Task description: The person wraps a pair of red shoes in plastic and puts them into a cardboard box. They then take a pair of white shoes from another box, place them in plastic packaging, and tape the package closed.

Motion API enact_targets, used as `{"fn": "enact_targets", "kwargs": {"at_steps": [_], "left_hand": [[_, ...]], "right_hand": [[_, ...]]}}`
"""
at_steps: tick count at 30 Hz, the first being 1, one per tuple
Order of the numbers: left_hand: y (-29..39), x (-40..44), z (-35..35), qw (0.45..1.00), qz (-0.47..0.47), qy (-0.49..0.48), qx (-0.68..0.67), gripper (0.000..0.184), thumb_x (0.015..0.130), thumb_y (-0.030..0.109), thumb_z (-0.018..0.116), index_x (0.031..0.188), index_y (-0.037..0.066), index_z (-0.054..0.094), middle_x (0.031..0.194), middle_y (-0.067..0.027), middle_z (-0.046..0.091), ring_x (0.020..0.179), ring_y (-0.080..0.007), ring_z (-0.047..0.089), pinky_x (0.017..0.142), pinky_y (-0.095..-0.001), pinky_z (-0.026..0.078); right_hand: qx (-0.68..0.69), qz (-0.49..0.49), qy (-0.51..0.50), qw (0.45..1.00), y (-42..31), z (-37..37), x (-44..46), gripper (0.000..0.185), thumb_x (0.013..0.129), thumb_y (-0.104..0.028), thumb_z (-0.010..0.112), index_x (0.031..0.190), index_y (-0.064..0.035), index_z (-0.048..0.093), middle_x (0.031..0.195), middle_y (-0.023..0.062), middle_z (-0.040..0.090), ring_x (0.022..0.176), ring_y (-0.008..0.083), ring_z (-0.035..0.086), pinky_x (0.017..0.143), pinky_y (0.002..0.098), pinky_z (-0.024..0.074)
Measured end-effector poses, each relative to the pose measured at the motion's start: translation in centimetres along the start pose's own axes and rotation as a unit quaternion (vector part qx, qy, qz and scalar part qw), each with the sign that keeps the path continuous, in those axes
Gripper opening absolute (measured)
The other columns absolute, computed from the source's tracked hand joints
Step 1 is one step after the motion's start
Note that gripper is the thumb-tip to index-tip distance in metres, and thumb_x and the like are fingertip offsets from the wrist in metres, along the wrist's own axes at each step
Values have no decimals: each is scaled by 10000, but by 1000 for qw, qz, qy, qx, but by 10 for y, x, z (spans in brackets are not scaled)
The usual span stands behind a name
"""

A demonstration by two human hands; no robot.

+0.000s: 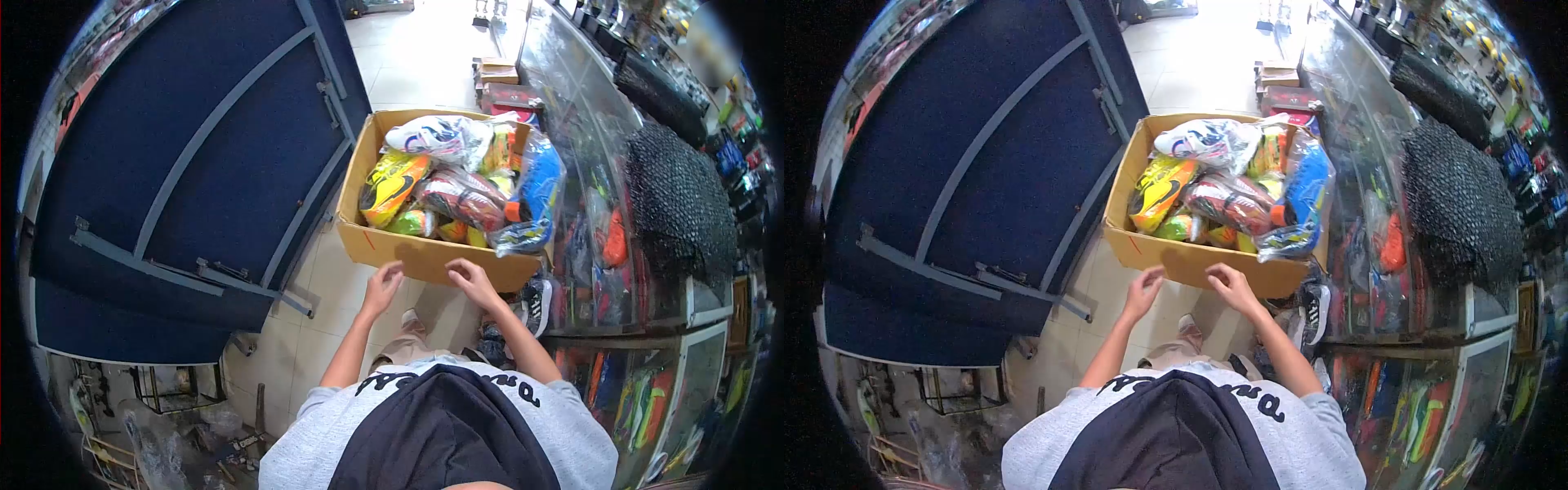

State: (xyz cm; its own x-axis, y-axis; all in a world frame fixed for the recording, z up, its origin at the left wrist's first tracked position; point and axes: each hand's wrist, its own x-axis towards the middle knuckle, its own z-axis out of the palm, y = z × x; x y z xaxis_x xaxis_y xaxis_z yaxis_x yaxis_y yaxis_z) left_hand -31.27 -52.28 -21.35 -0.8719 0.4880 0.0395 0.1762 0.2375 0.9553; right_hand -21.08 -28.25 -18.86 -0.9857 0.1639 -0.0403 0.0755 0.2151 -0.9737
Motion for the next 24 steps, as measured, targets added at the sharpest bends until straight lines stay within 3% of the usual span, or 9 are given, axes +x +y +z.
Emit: {"fn": "enact_targets", "kwargs": {"at_steps": [5, 8, 12, 15, 16, 17, 19, 22, 24], "left_hand": [[18, 78, -30, 996, 79, 39, -23, 295, 916, 138, 599, 1182, 9, 595, 1092, -138, 667, 1006, -219, 646, 884, -338, 506], [19, 105, -41, 996, 74, 32, -26, 311, 911, 142, 602, 1192, 9, 583, 1098, -134, 664, 993, -222, 651, 872, -339, 511], [11, 134, -48, 997, 77, 2, 0, 343, 896, 157, 614, 1203, 11, 565, 1148, -156, 631, 1048, -270, 628, 902, -360, 495], [27, 163, -50, 989, 118, -9, 88, 392, 876, 187, 631, 1218, 17, 546, 1191, -188, 589, 1129, -343, 569, 964, -392, 451], [28, 176, -49, 986, 130, -19, 107, 469, 859, 221, 643, 1258, 18, 505, 1241, -211, 542, 1197, -390, 496, 1024, -418, 393], [30, 188, -45, 986, 130, -22, 104, 469, 859, 221, 643, 1258, 18, 505, 1241, -211, 542, 1197, -390, 496, 1024, -418, 393], [38, 213, -36, 972, 184, -14, 144, 517, 856, 237, 647, 1293, 22, 473, 1275, -219, 515, 1216, -387, 477, 1045, -434, 371], [47, 246, -18, 966, 184, -43, 177, 575, 845, 240, 657, 1331, 26, 434, 1323, -217, 471, 1251, -386, 441, 1065, -433, 352], [50, 271, -3, 944, 230, -34, 234, 611, 839, 242, 673, 1340, 9, 413, 1323, -215, 467, 1252, -366, 454, 1055, -415, 365]], "right_hand": [[-20, -14, -38, 999, -30, 23, 80, 234, 927, -176, 589, 1089, -10, 619, 920, 26, 645, 804, 89, 573, 741, 260, 482], [-45, -28, -25, 998, -29, 36, 112, 239, 897, -166, 602, 1062, 6, 621, 918, 91, 659, 799, 169, 615, 736, 319, 500], [-74, -36, -51, 995, -45, 32, 140, 242, 860, -130, 623, 1056, 12, 622, 960, 121, 643, 810, 181, 620, 727, 319, 503], [-64, -127, -15, 990, -27, 17, 185, 250, 836, -117, 644, 1058, -2, 629, 962, 116, 635, 829, 185, 622, 730, 316, 503], [-62, -107, 8, 992, -28, 10, 199, 257, 831, -117, 648, 1062, -6, 629, 971, 119, 631, 839, 193, 623, 736, 321, 504], [-60, -89, 33, 994, -29, 4, 212, 265, 825, -117, 652, 1066, -9, 629, 979, 121, 627, 848, 201, 625, 741, 326, 504], [-129, -159, 91, 975, -33, -10, 233, 308, 819, -127, 638, 1101, -8, 608, 1026, 130, 590, 865, 226, 628, 759, 339, 510], [-64, -122, 128, 982, -36, -31, 252, 316, 810, -128, 640, 1097, -3, 604, 1052, 143, 571, 893, 233, 622, 784, 349, 507], [-154, -165, 183, 957, -40, -53, 266, 309, 792, -106, 644, 1082, -7, 607, 1071, 158, 553, 923, 248, 614, 817, 354, 499]]}}
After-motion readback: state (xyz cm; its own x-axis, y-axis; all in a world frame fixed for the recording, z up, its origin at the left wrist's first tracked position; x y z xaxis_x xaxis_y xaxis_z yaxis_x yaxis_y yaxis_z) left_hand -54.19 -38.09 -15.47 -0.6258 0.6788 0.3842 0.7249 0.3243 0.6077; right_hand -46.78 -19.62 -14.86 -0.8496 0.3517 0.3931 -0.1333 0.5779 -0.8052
